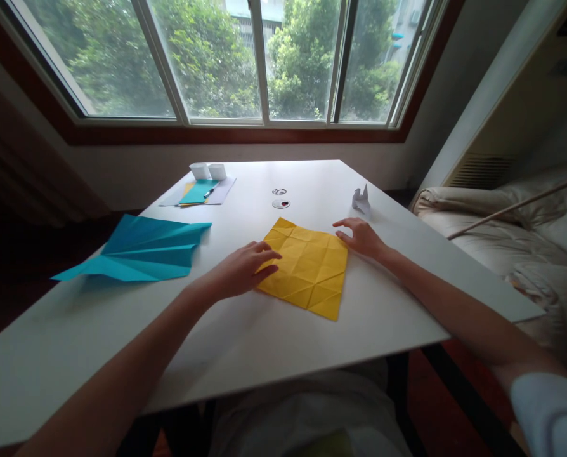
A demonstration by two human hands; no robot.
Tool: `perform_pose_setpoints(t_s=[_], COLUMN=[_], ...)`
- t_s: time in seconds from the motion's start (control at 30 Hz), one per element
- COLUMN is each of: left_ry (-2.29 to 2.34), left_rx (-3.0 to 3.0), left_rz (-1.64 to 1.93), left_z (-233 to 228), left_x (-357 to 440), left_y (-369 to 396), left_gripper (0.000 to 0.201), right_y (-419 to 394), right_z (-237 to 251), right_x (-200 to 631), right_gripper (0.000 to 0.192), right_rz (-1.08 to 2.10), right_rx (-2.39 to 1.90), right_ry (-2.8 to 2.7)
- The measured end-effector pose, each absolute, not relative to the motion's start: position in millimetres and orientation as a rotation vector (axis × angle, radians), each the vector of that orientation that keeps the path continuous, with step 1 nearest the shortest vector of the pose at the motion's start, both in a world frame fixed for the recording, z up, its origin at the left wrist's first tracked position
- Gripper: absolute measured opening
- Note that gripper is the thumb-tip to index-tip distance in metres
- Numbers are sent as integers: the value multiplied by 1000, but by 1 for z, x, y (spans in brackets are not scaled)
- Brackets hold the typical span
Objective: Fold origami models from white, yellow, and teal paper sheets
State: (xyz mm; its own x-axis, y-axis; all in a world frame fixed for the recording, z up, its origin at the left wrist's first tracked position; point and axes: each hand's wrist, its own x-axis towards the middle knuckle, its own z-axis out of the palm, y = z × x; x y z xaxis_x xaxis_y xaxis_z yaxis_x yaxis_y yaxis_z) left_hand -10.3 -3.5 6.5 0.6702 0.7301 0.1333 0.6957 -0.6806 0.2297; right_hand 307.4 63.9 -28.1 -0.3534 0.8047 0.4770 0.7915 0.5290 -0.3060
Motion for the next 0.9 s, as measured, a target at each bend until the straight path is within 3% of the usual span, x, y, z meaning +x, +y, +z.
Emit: perform_pose_setpoints(t_s=[0.17,0.57,0.77,0.9], left_ry=[948,1274,1919,2003], left_rx=[2746,2757,2642,2490], left_rz=[186,172,224,259], left_z=[9,-6,-10,-19], left_x=[4,-35,-40,-44], left_y=[-15,19,26,31], left_gripper=[31,35,44,51], right_y=[59,26,37,54], right_z=[-28,-6,-14,-26], right_x=[303,276,285,298], right_gripper=[27,16,22,34], right_rz=[94,236,115,-17], right_rx=[-998,-769,-1066,-1319], right_ry=[-2544,-2711,-2468,-2383])
